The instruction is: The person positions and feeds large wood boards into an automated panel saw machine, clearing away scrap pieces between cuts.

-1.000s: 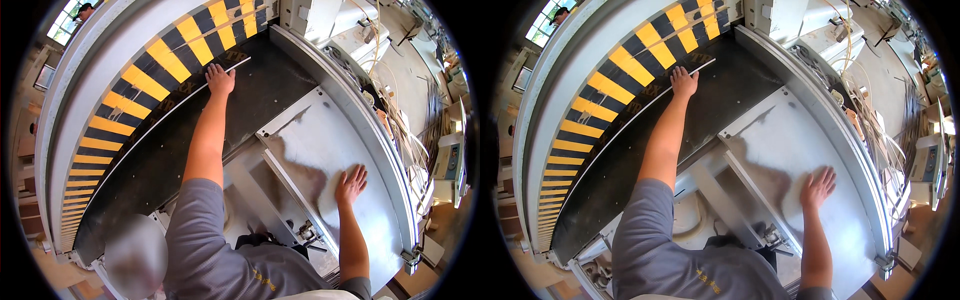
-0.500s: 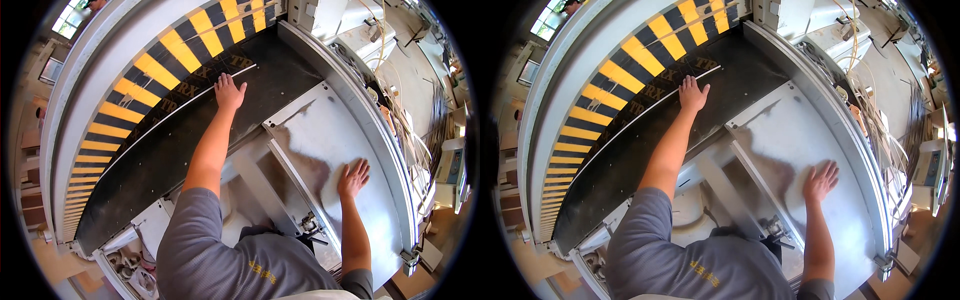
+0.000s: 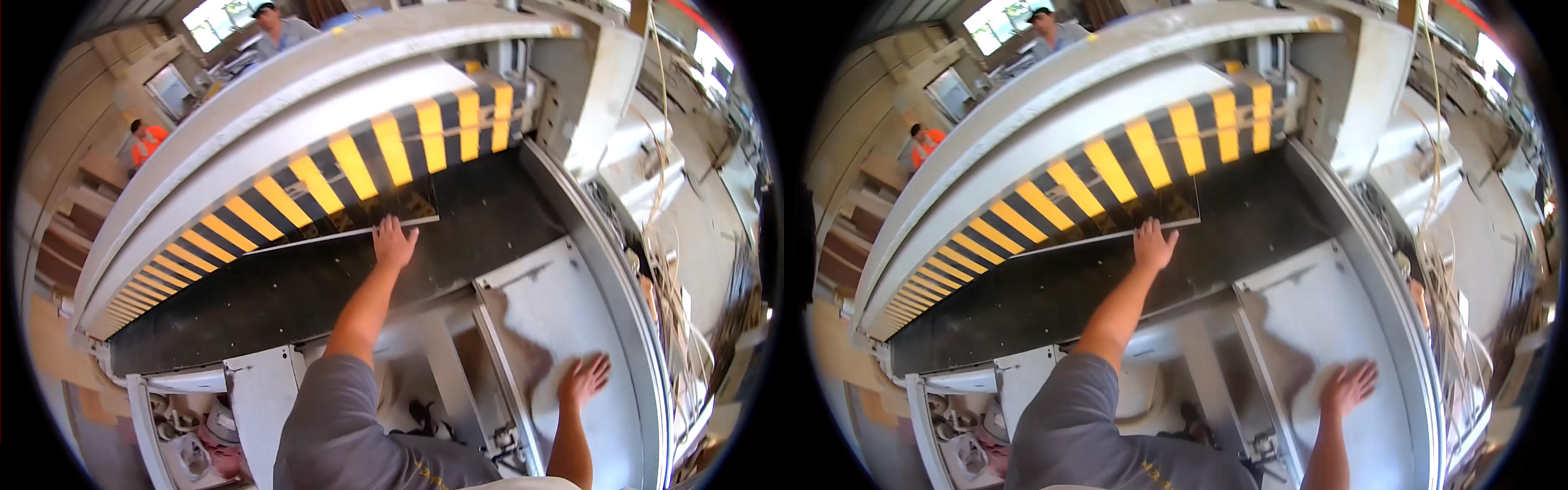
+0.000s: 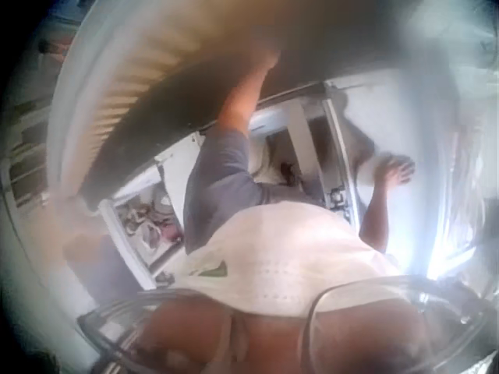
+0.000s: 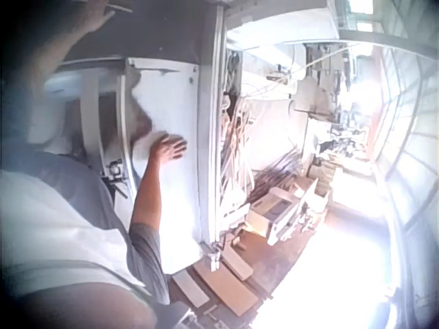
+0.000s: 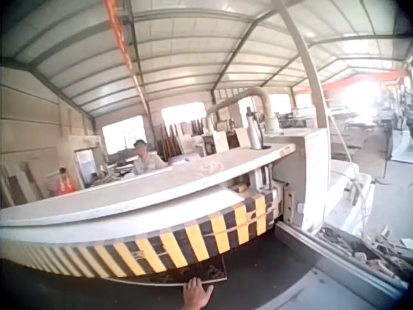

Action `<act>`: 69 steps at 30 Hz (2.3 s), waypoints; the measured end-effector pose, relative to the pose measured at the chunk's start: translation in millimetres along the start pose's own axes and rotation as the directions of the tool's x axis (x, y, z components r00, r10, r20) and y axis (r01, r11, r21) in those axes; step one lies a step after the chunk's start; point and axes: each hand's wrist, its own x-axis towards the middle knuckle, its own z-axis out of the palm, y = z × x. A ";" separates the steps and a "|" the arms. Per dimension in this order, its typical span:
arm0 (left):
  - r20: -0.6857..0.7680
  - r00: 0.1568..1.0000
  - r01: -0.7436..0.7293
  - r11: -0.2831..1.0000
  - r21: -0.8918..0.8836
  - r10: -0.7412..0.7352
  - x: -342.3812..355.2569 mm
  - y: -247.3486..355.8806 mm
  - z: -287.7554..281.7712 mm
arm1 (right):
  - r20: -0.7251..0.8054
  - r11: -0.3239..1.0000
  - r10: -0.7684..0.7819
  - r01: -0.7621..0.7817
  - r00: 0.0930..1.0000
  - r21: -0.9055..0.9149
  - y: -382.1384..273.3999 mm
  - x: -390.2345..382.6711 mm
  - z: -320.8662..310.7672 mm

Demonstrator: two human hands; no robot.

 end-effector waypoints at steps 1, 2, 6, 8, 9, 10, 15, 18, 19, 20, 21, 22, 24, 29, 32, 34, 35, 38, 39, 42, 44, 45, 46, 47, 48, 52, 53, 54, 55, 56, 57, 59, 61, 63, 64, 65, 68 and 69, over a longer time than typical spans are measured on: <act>0.030 0.999 0.017 0.999 -0.050 -0.016 -7.3 5.6 -3.6 | -0.004 1.000 0.009 -0.009 1.000 -0.004 10.4 0.4 -0.3; 0.066 0.997 0.034 0.995 -0.097 -0.028 -10.0 12.1 -14.3 | -0.024 1.000 0.006 -0.006 1.000 0.007 11.7 1.7 -5.1; 0.251 0.954 0.177 0.983 -0.043 -0.161 0.0 18.8 -39.5 | 0.027 0.999 0.047 -0.047 0.999 -0.026 16.2 3.5 -9.1; 0.088 0.983 0.158 0.987 0.015 -0.159 3.3 -8.3 -33.5 | 0.065 0.999 0.027 -0.025 0.997 -0.039 -1.4 -0.1 -16.2; 0.081 0.982 0.172 0.985 0.015 -0.173 3.3 -15.3 -27.9 | 0.062 0.999 0.012 -0.010 0.998 -0.036 -5.3 -0.5 -13.6; 0.045 0.983 0.176 0.984 0.013 -0.176 2.8 -13.8 -23.0 | 0.053 0.999 0.016 -0.014 0.998 -0.033 -5.3 0.3 -12.1; -0.004 0.983 0.182 0.979 0.093 -0.183 -39.2 -56.9 -19.0 | 0.079 0.998 0.032 -0.028 0.996 -0.055 -3.5 3.8 -6.9; 0.031 0.987 0.153 0.986 0.068 -0.155 -103.3 -93.9 -34.8 | 0.037 0.997 0.032 -0.029 0.999 -0.073 8.0 13.5 1.3; 0.073 0.984 0.157 0.986 0.062 -0.162 -131.8 -108.7 -47.4 | 0.032 0.996 0.037 -0.035 0.999 -0.083 11.2 14.8 3.1; 0.077 0.984 0.154 0.987 0.054 -0.158 -164.0 -129.8 -62.1 | 0.029 0.995 0.039 -0.037 0.999 -0.088 11.3 14.8 6.0; 0.082 0.984 0.152 0.987 0.045 -0.156 -203.0 -153.8 -76.5 | 0.010 0.996 0.032 -0.031 0.999 -0.079 12.5 14.8 8.9; 0.102 0.981 0.162 0.986 0.044 -0.165 -246.0 -186.8 -90.3 | 0.011 0.998 0.019 -0.018 1.000 -0.068 10.4 17.4 11.8; 0.129 0.972 0.194 0.981 0.025 -0.195 -330.8 -244.7 -123.6 | 0.023 0.989 0.042 -0.039 0.999 -0.141 14.4 20.6 18.7; 0.178 0.926 0.323 0.943 0.081 -0.333 -561.3 -420.7 -208.8 | 0.032 0.985 0.045 -0.039 0.998 -0.166 14.3 17.0 17.4; 0.417 0.621 0.513 0.747 0.423 -0.663 -633.2 -519.3 -278.3 | 0.028 0.994 0.033 -0.030 0.999 -0.102 13.8 11.4 19.3; 0.530 0.191 0.007 0.541 0.841 -0.826 -631.2 -548.1 -309.7 | 0.013 0.995 0.029 -0.028 0.999 -0.097 15.0 11.9 18.1; 0.471 0.310 0.250 0.548 0.798 -0.826 -591.6 -546.1 -302.0 | -0.002 0.994 0.035 -0.035 0.999 -0.102 19.4 11.9 14.1; 0.102 0.596 0.706 0.581 0.405 -0.796 -482.0 -525.1 -269.9 | -0.003 0.995 0.053 -0.053 0.999 -0.085 20.2 11.2 6.4; 0.002 0.744 0.636 0.709 0.306 -0.668 -451.7 -523.5 -260.5 | 0.005 0.996 0.039 -0.038 0.999 -0.074 14.9 9.6 9.6; -0.151 0.819 0.570 0.814 0.108 -0.554 -339.1 -497.0 -202.6 | -0.008 0.997 0.022 -0.023 1.000 -0.073 12.0 12.0 11.1; -0.188 0.784 0.606 0.795 0.029 -0.591 -297.3 -487.0 -170.0 | 0.014 0.998 -0.015 0.016 1.000 -0.059 -1.6 10.6 20.7; -0.144 0.764 0.641 0.766 0.050 -0.629 -288.0 -471.6 -150.2 | 0.012 0.998 -0.025 0.026 1.000 -0.056 -6.7 9.1 23.0; -0.103 0.737 0.675 0.734 0.074 -0.668 -282.5 -457.6 -137.7 | 0.018 0.998 -0.039 0.040 0.999 -0.052 -11.8 6.3 24.3; -0.038 0.777 0.628 0.768 0.129 -0.629 -270.3 -420.4 -126.7 | 0.005 0.998 -0.011 0.011 1.000 -0.066 1.9 5.6 19.7; 0.027 0.814 0.567 0.805 0.175 -0.580 -259.9 -381.1 -130.8 | -0.019 0.997 0.024 -0.025 1.000 -0.076 17.4 9.5 13.9; 0.075 0.811 0.555 0.804 0.213 -0.580 -318.5 -402.0 -162.9 | -0.013 0.994 0.040 -0.041 0.999 -0.098 18.5 9.8 20.2; 0.079 0.812 0.551 0.805 0.220 -0.578 -331.1 -405.7 -168.6 | -0.041 0.994 0.022 -0.026 0.999 -0.103 21.2 14.4 23.2; 0.108 0.803 0.554 0.802 0.225 -0.585 -343.8 -408.3 -174.4 | -0.068 0.995 0.001 -0.008 0.998 -0.104 19.3 17.3 27.7; 0.137 0.795 0.555 0.800 0.229 -0.591 -353.3 -409.3 -178.9 | -0.068 0.994 0.018 -0.026 0.997 -0.106 19.6 19.2 31.3; 0.139 0.795 0.553 0.799 0.235 -0.591 -363.1 -409.2 -181.2 | -0.062 0.994 0.020 -0.026 0.998 -0.108 19.0 19.8 34.3; 0.153 0.797 0.542 0.805 0.243 -0.584 -371.0 -408.3 -182.9 | -0.094 0.994 0.020 -0.031 0.995 -0.107 19.6 20.4 36.2; 0.174 0.807 0.524 0.819 0.233 -0.565 -378.8 -399.8 -190.0 | -0.126 0.994 0.028 -0.041 0.992 -0.103 22.4 24.9 42.1; 0.179 0.820 0.496 0.831 0.253 -0.544 -388.0 -390.8 -189.7 | -0.117 0.991 0.049 -0.063 0.992 -0.119 21.5 27.8 45.4; 0.187 0.846 0.452 0.857 0.249 -0.500 -398.5 -380.2 -182.1 | -0.116 0.991 0.053 -0.067 0.992 -0.118 22.7 28.4 43.2; 0.194 0.858 0.433 0.873 0.226 -0.476 -402.9 -372.6 -179.5 | -0.115 0.991 0.056 -0.069 0.992 -0.118 21.5 26.6 42.2; 0.201 0.863 0.419 0.879 0.226 -0.463 -407.2 -363.1 -180.2 | -0.112 0.991 0.057 -0.070 0.992 -0.116 20.7 25.2 41.5; 0.222 0.879 0.377 0.899 0.221 -0.423 -418.6 -331.5 -178.8 | -0.115 0.997 0.030 -0.038 0.993 -0.071 26.0 25.0 41.0; 0.236 0.885 0.355 0.909 0.218 -0.402 -422.7 -322.2 -177.3 | -0.118 0.999 0.022 -0.028 0.993 -0.046 28.6 24.8 42.2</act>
